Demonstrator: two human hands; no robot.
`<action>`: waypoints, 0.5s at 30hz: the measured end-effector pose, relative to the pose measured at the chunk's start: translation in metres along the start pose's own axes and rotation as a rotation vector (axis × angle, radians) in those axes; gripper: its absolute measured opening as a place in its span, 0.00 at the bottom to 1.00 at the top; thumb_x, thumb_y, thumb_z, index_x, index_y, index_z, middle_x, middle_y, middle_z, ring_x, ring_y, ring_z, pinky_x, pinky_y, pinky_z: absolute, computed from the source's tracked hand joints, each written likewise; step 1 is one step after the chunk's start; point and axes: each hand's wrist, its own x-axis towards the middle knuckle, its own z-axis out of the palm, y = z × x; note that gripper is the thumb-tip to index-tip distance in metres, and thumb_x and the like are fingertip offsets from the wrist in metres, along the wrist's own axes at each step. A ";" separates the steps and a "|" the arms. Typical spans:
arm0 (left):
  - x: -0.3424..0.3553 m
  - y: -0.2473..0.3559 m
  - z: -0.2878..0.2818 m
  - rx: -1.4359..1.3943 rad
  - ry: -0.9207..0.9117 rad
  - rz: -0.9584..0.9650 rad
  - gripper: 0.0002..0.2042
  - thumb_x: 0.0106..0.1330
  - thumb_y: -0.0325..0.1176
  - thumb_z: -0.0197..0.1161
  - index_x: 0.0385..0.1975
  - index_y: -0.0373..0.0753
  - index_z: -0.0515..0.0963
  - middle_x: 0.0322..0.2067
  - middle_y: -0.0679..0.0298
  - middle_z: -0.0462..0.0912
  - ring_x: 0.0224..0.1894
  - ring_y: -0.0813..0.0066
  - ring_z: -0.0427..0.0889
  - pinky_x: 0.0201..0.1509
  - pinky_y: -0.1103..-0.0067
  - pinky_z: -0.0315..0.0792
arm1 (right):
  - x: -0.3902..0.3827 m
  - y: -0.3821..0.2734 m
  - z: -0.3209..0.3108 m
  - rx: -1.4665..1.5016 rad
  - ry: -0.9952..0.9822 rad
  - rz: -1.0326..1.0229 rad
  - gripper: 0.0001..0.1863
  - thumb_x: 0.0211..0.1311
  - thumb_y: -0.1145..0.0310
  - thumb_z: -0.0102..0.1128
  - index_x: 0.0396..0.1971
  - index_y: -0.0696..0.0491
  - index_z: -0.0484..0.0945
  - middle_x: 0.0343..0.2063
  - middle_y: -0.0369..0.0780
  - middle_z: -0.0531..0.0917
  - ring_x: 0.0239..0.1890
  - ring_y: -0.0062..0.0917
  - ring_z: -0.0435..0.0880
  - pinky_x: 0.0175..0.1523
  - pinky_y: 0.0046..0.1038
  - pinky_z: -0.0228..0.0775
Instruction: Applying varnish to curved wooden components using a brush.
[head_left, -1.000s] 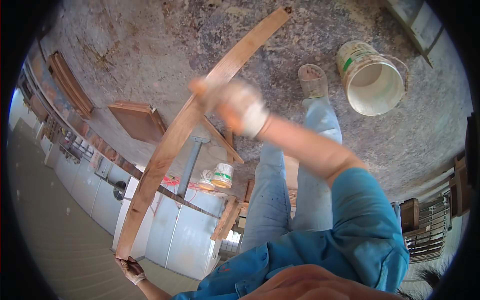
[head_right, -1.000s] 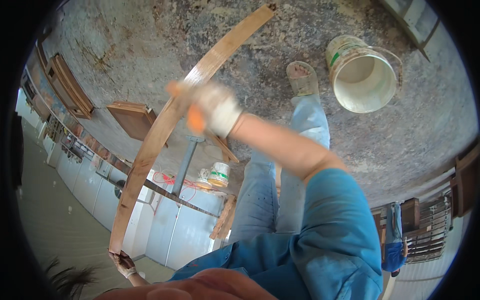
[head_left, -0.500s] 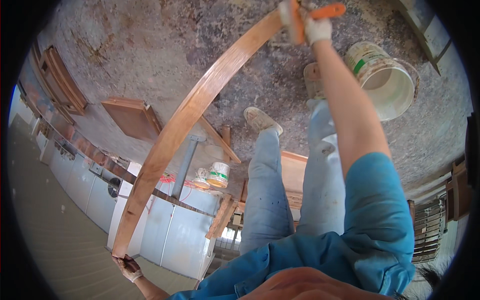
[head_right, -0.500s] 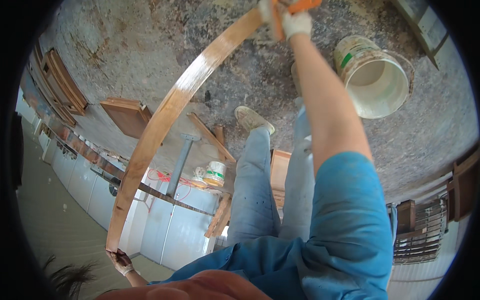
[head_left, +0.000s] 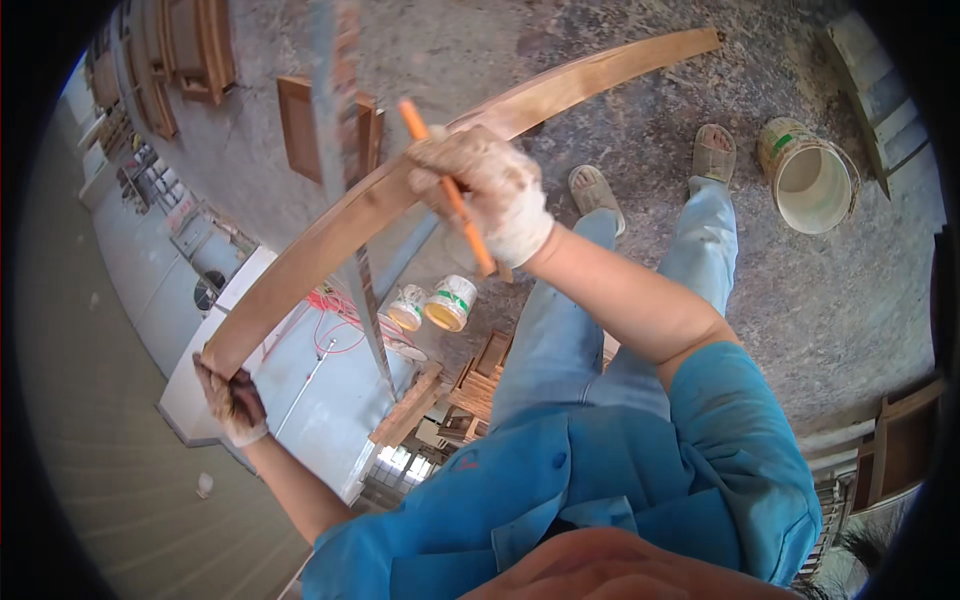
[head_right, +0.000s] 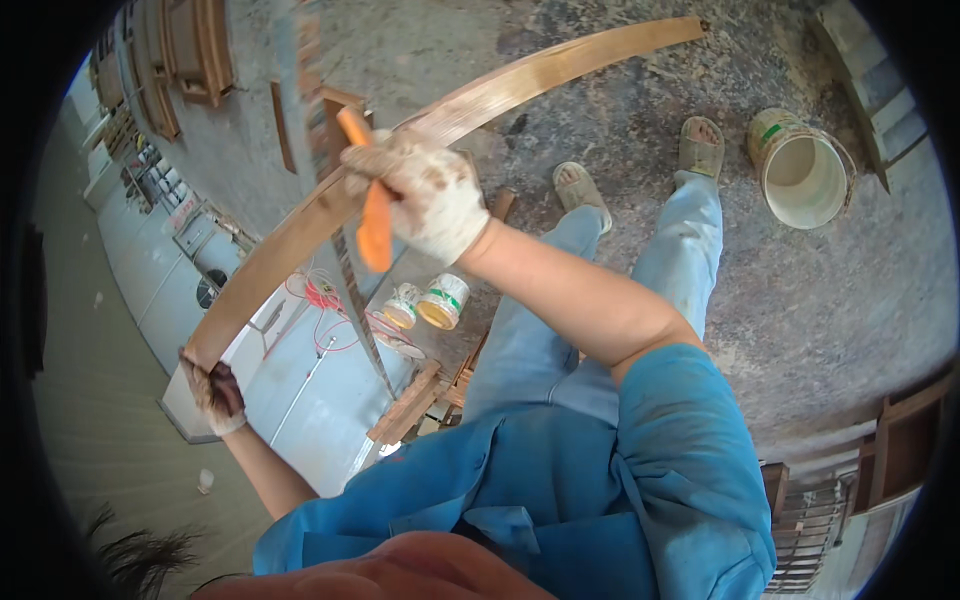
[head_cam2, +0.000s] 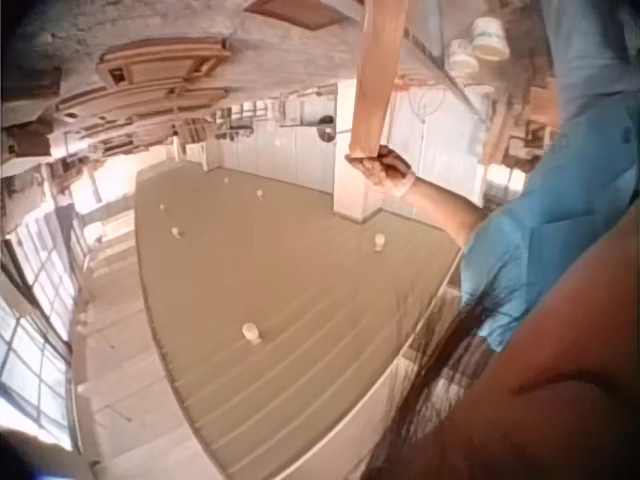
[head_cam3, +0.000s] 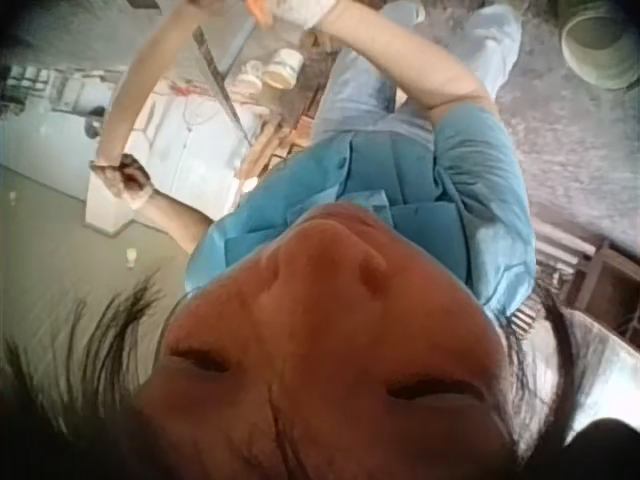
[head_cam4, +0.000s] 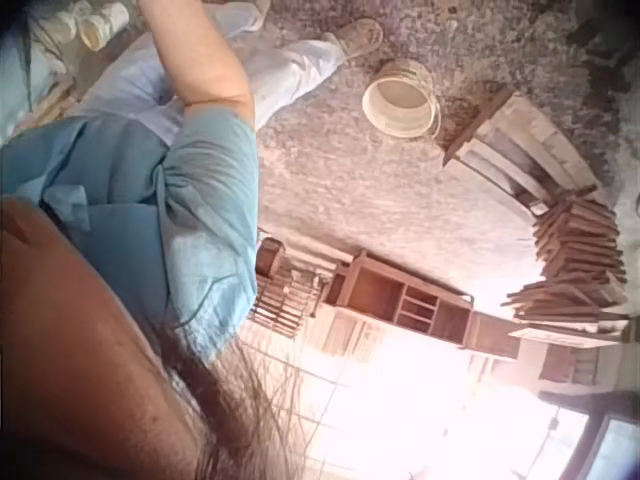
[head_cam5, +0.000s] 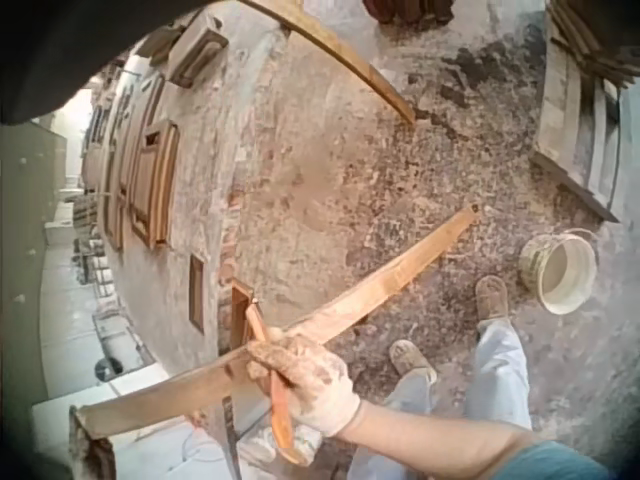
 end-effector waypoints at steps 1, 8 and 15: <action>-0.004 0.003 -0.001 0.055 0.053 0.027 0.28 0.68 0.30 0.55 0.67 0.36 0.56 0.55 0.57 0.71 0.47 0.73 0.73 0.51 0.83 0.66 | -0.004 -0.026 0.014 0.013 -0.005 -0.013 0.14 0.43 0.77 0.68 0.34 0.55 0.83 0.25 0.37 0.82 0.24 0.23 0.77 0.34 0.23 0.73; -0.025 0.037 0.060 0.042 0.072 0.050 0.25 0.67 0.25 0.50 0.64 0.28 0.59 0.55 0.55 0.72 0.49 0.70 0.75 0.51 0.80 0.72 | -0.034 -0.160 0.102 0.225 -0.148 -0.120 0.13 0.43 0.71 0.68 0.33 0.50 0.82 0.22 0.35 0.77 0.22 0.27 0.76 0.30 0.25 0.71; -0.038 0.067 0.069 -0.484 -0.157 -0.045 0.22 0.67 0.26 0.51 0.62 0.33 0.63 0.52 0.58 0.75 0.47 0.71 0.75 0.48 0.77 0.71 | -0.035 -0.265 0.135 0.321 -0.393 -0.390 0.17 0.43 0.77 0.67 0.39 0.56 0.81 0.23 0.38 0.79 0.24 0.26 0.76 0.30 0.24 0.70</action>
